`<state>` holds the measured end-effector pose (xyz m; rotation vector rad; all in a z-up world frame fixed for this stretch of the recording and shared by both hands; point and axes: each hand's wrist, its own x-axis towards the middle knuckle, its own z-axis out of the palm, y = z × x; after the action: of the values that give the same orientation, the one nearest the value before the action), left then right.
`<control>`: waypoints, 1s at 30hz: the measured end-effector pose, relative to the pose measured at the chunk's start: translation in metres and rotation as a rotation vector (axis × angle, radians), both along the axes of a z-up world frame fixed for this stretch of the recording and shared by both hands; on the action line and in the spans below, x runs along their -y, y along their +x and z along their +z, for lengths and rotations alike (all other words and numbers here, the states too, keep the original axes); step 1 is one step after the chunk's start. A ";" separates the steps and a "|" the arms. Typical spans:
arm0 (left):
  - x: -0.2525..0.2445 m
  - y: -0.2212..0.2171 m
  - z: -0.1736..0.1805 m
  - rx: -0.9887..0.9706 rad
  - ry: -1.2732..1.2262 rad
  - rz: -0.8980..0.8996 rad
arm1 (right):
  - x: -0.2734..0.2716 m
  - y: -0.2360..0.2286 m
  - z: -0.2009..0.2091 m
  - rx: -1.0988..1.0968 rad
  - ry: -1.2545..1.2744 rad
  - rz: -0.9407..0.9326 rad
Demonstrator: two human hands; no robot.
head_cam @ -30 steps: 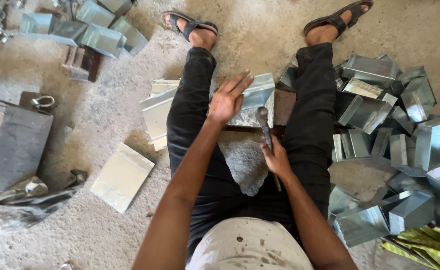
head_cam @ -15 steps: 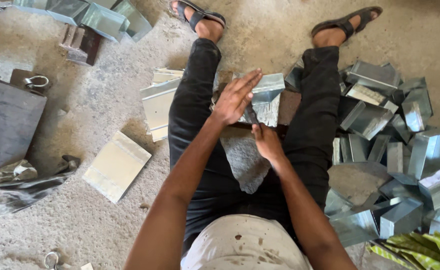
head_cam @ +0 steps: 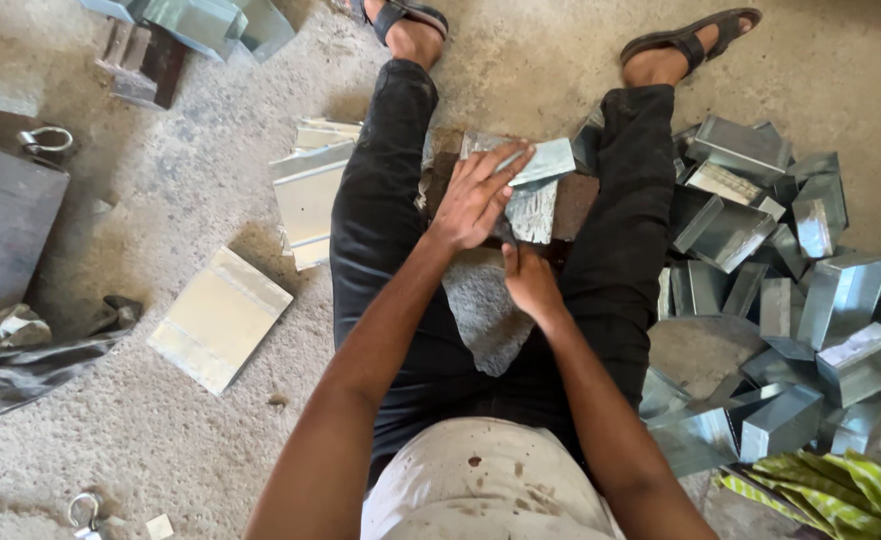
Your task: The person sits on the floor and uses a hammer to strike a small metal piece placed on a stone block. They repeatedly pick up metal pieces from a pile, position them on the block, and hammer them.
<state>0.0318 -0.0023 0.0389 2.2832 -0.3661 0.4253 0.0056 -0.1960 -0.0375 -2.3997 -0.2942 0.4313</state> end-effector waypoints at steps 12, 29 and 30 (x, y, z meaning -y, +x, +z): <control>-0.001 0.006 0.007 0.028 0.019 0.003 | 0.019 0.011 0.000 0.085 0.097 -0.067; 0.034 0.014 -0.008 0.035 0.119 0.109 | 0.040 0.031 -0.015 0.057 0.066 -0.155; 0.034 0.009 -0.010 0.011 0.102 0.095 | 0.044 0.022 -0.018 0.042 0.065 -0.230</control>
<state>0.0405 -0.0359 0.0291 2.4050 -0.2919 0.4776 0.0277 -0.2396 -0.0553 -2.3463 -0.0478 0.2617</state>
